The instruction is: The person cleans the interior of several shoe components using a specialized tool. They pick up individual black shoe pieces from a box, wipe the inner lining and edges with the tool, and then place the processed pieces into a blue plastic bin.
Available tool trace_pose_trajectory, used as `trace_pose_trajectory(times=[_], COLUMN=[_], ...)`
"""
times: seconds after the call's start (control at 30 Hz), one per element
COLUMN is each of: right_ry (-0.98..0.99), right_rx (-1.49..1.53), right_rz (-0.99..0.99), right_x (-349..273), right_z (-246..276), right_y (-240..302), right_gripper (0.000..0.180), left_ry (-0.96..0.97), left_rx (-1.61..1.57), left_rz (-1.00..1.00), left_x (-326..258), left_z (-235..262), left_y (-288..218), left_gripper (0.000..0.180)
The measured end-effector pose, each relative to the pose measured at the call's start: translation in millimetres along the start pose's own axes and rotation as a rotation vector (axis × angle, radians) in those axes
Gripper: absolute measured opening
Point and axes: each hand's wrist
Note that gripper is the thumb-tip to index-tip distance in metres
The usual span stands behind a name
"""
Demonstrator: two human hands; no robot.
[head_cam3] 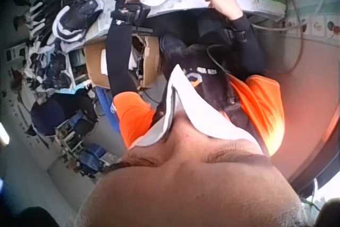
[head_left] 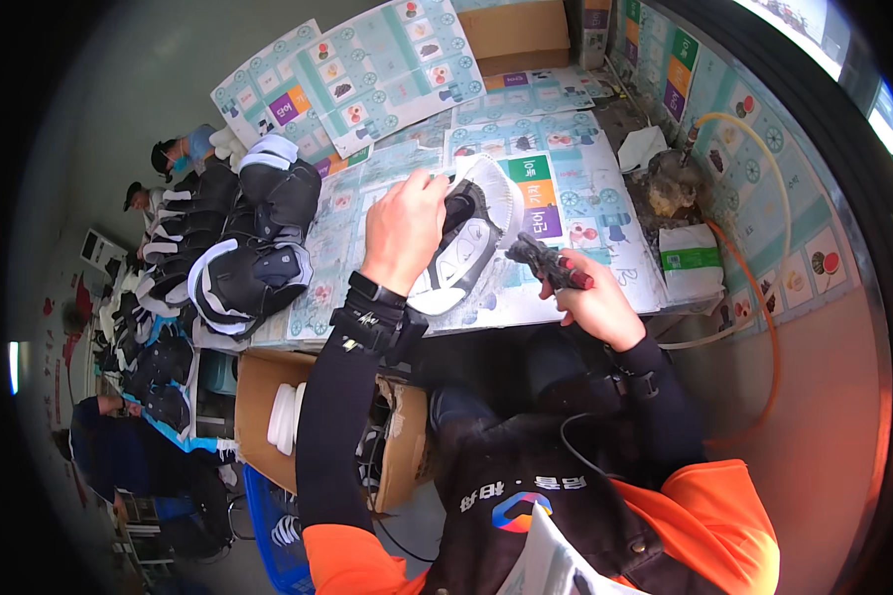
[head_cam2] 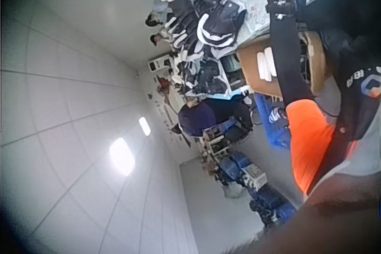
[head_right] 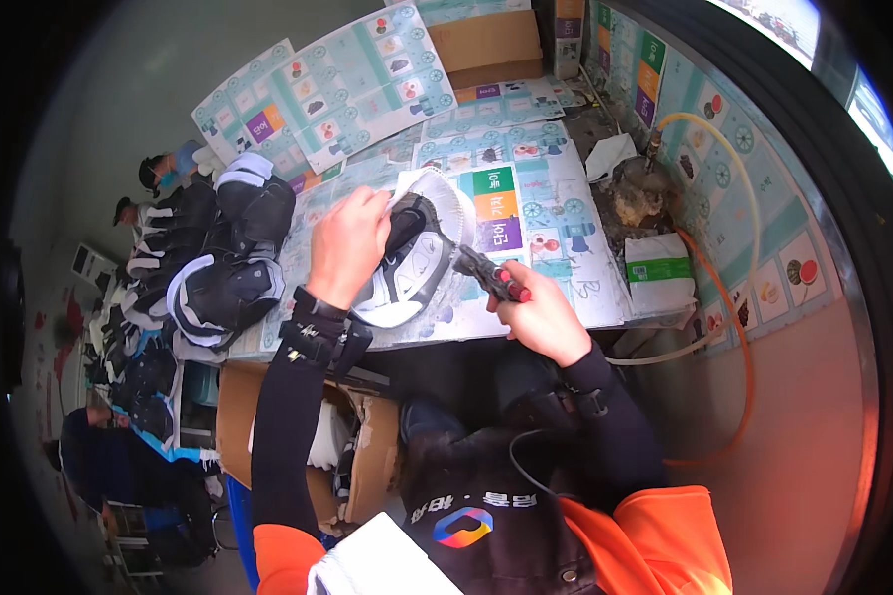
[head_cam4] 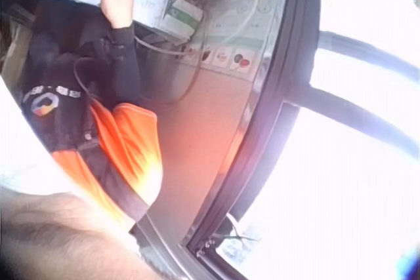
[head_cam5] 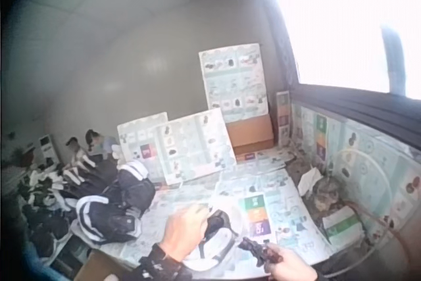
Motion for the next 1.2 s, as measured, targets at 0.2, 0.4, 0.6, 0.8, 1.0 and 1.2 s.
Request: trace_pose_trajectory(times=[0.2,0.4,0.6,0.8,1.0,1.2], right_ry=[-0.013,-0.082,0.006,-0.161,-0.1,-0.186], right_rx=[-0.213,-0.11,-0.253,-0.424,-0.503,-0.494], right_rz=[0.108,0.149,0.056,0.17,0.257,0.249], right_x=[3,-1,16,35,59,61], right_z=[-17,-25,-43,-64,-82,-85], right_y=[-12,-11,-9,7,-8,-5], right_gripper=[0.027,0.015,0.018,0.024,0.019,0.018], left_ry=[-0.213,-0.27,-0.085,0.152,0.192,0.237], left_rx=[0.104,0.088,-0.054,-0.159,-0.176,-0.205], left_rz=[0.037,0.06,0.185,0.245,0.263,0.282], left_x=[0,18,-6,20,28,30], left_z=[29,48,-28,-2,-6,-1], left_y=[7,14,26,33,35,39], left_gripper=[0.017,0.022,0.026,0.031,0.04,0.044])
Point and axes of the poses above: each hand's wrist, its own x-axis towards the middle knuckle, its own z-axis out of the back of the hand, y = z × x, and after that the axes turned 4 degrees about -x, right-handed
